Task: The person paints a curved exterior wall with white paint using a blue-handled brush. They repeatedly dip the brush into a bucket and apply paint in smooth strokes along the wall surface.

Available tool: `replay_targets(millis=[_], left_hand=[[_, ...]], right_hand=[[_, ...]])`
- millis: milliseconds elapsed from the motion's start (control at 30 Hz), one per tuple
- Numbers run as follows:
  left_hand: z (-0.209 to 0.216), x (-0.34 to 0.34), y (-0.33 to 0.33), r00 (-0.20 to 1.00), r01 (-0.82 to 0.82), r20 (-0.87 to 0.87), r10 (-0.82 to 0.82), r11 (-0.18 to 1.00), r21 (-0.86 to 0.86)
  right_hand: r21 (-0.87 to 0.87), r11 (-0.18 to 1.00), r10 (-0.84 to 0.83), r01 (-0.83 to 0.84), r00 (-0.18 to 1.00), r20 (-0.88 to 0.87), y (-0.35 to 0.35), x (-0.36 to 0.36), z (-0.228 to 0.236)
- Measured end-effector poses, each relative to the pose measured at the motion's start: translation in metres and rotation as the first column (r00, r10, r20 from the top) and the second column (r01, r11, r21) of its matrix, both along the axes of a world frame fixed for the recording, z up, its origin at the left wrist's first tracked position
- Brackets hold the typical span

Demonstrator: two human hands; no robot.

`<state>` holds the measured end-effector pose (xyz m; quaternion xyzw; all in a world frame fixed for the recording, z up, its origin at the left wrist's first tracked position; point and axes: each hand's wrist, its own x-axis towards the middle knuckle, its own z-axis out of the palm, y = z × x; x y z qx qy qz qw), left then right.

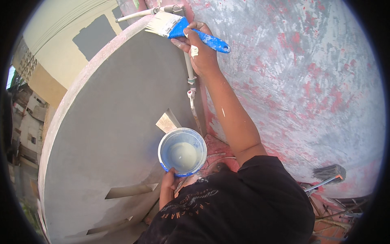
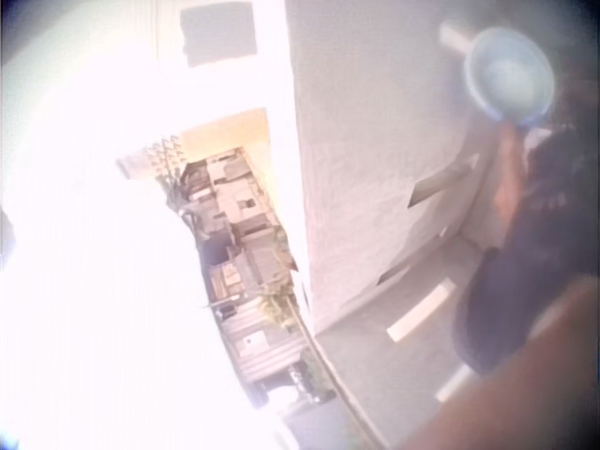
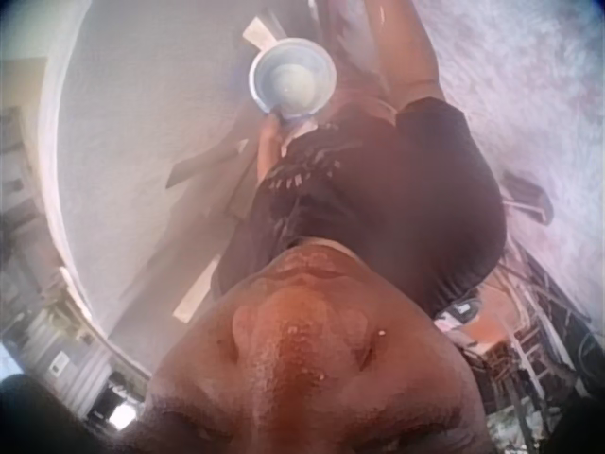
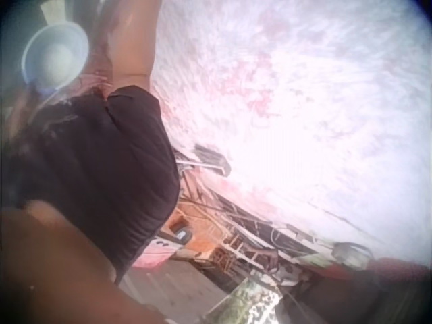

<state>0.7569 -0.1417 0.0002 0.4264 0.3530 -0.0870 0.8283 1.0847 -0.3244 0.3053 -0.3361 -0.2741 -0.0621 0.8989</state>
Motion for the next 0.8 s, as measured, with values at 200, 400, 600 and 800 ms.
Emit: replay_targets(millis=[200,400,600,800], left_hand=[[0.014,0.006,-0.006,0.998,-0.036,0.048,0.037,0.999,-0.038],[0.007,0.010,-0.007,0.999,-0.053,0.013,0.053,0.998,-0.016],[-0.003,0.011,-0.005,0.999,-0.027,0.040,0.028,0.999,-0.034],[-0.005,0.012,-0.003,0.997,-0.072,0.018,0.073,0.997,-0.040]], right_hand=[[-0.262,0.965,-0.109,0.005,0.916,-0.385,0.005,-0.032,-0.106],[-0.325,0.946,-0.152,0.020,0.910,-0.385,-0.006,-0.028,-0.122],[-0.036,0.998,0.062,-0.059,0.994,0.085,-0.006,-0.001,-0.022],[-0.286,0.958,-0.100,-0.020,0.912,-0.399,0.010,-0.039,-0.135]])
